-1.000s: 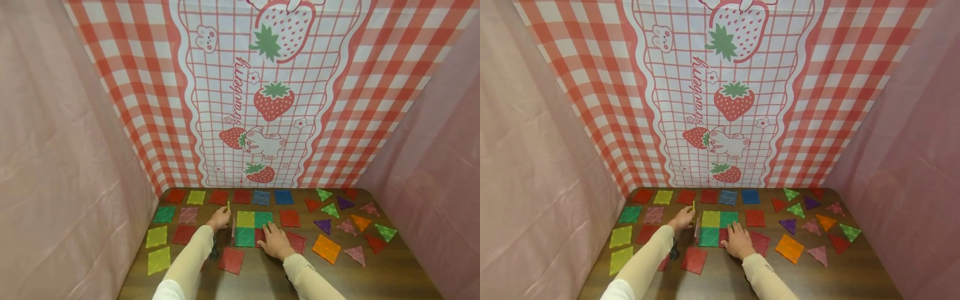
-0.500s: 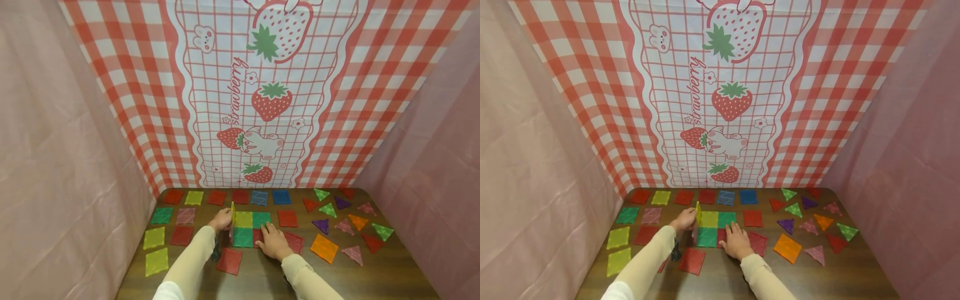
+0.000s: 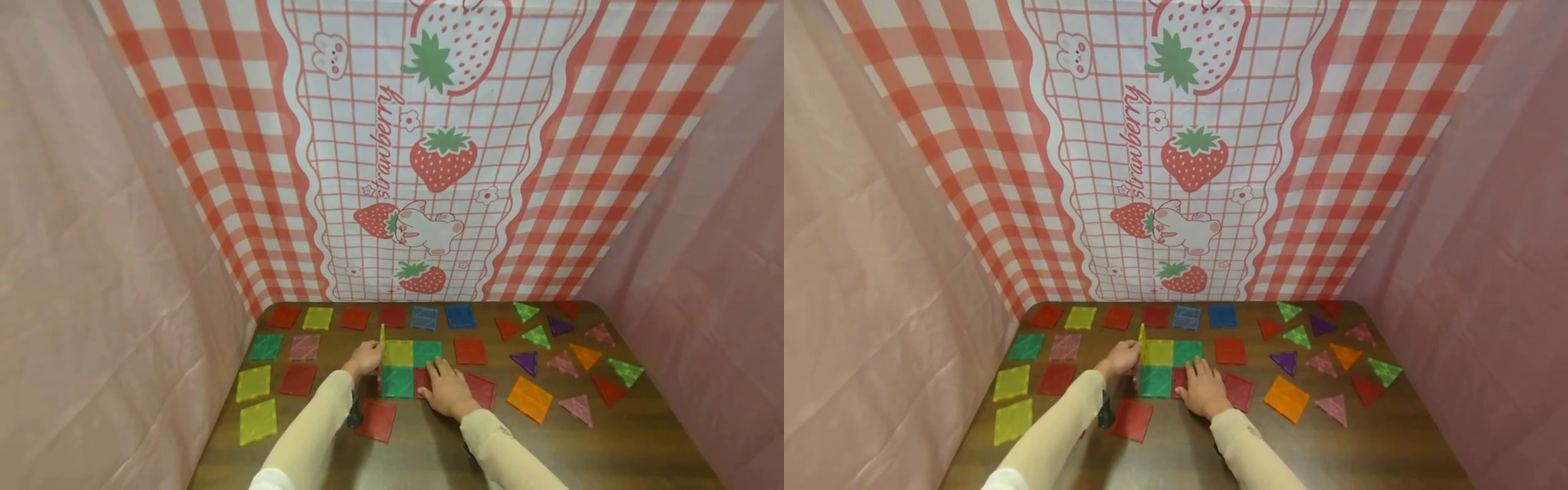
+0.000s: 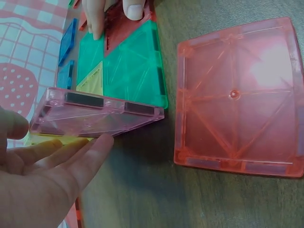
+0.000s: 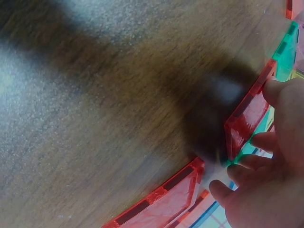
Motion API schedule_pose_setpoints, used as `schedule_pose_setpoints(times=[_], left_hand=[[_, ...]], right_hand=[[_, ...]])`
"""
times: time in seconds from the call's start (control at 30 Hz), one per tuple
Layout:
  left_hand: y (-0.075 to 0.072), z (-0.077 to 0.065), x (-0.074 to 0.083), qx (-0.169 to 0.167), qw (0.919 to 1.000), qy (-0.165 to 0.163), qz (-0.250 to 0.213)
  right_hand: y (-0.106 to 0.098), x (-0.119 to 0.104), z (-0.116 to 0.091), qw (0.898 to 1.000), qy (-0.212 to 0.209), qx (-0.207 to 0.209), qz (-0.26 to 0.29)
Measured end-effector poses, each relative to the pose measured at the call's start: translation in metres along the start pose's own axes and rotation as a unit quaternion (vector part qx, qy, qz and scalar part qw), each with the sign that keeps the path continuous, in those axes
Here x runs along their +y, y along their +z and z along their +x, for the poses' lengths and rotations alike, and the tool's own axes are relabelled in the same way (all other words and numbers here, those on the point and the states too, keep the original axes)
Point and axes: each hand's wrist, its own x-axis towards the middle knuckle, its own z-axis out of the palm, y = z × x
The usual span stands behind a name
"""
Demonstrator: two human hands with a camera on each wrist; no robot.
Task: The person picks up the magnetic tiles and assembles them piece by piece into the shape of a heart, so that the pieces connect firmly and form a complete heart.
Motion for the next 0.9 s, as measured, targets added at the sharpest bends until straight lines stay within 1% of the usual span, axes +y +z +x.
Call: schedule_pose_setpoints(times=[0.13, 0.27, 0.37, 0.53, 0.67, 0.8, 0.9], left_hand=[[0.001, 0.0, 0.001, 0.011, 0.9994, 0.007, 0.033], [0.002, -0.001, 0.001, 0.025, 0.997, 0.015, 0.072], [0.004, -0.003, 0.002, 0.022, 0.9962, 0.007, 0.085], [0.006, -0.006, 0.002, 0.016, 0.9964, -0.016, 0.082], [0.008, -0.007, 0.002, 0.021, 0.9958, -0.02, 0.087], [0.007, -0.006, 0.0, 0.024, 0.9955, -0.024, 0.089], [0.004, -0.006, -0.001, 0.025, 0.9947, -0.024, 0.097]], right_hand=[[0.0, 0.001, 0.001, 1.0, 0.001, -0.004, 0.002], [0.002, 0.003, 0.002, 1.0, -0.001, -0.003, 0.003], [0.006, 0.006, 0.0, 1.0, -0.008, 0.004, 0.008], [0.011, 0.015, -0.008, 0.999, -0.023, 0.016, 0.028], [-0.003, 0.027, -0.014, 0.999, -0.026, 0.018, 0.035], [-0.028, 0.046, -0.02, 0.999, -0.025, 0.009, 0.018], [-0.043, 0.06, -0.024, 1.0, -0.018, -0.01, -0.004]])
